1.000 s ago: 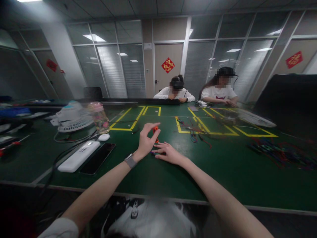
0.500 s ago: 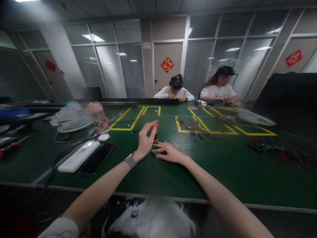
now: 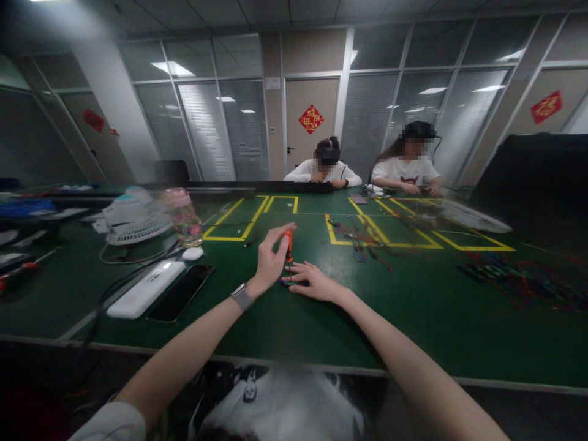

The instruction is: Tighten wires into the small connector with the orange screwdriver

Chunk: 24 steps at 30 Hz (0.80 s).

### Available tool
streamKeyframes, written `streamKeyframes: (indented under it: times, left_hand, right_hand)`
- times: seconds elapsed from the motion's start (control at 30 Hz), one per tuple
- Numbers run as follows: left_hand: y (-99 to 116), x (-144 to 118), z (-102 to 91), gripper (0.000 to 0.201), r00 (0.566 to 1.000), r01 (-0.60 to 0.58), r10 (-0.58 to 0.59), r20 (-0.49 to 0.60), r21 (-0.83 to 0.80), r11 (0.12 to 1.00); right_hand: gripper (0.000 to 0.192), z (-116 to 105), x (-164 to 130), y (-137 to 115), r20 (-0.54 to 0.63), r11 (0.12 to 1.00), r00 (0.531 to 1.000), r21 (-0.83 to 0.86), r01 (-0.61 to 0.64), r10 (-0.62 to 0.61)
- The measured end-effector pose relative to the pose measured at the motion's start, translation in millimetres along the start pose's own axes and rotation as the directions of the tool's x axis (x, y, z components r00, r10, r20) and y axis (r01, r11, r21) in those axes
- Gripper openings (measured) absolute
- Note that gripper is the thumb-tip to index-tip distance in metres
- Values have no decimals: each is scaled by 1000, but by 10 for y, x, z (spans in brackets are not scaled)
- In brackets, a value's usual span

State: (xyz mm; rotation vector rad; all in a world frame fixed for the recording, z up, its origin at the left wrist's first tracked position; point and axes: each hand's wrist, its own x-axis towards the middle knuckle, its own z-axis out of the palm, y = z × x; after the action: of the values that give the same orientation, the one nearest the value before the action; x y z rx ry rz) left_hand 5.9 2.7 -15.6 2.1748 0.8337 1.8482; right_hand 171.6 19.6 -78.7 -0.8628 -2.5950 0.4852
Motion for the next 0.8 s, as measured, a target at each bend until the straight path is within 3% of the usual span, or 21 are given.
streamKeyframes:
  times: [0.17,0.37,0.6,0.8]
  left_hand:
    - [35,0,-6,22,998,7,1,-69,107,994]
    - [2,-10,-12,35,999,18,-17,36,-13,1000]
    - [17,-1,-4,23,997,50,-42,-68,115,992]
    - [14,-1,-12,31,997,81,-82,-14,-25,996]
  right_hand:
    - [36,-6,-4,-9,-10,1000,1000,1,9,-9]
    - [36,-14,-5,-12,0,1000,1000,17,3,-3]
    - [36,4,-9,7,-23,999,1000,33,7,-6]
    - [37,2,-7,9,-2,1000,1000,18,-6,6]
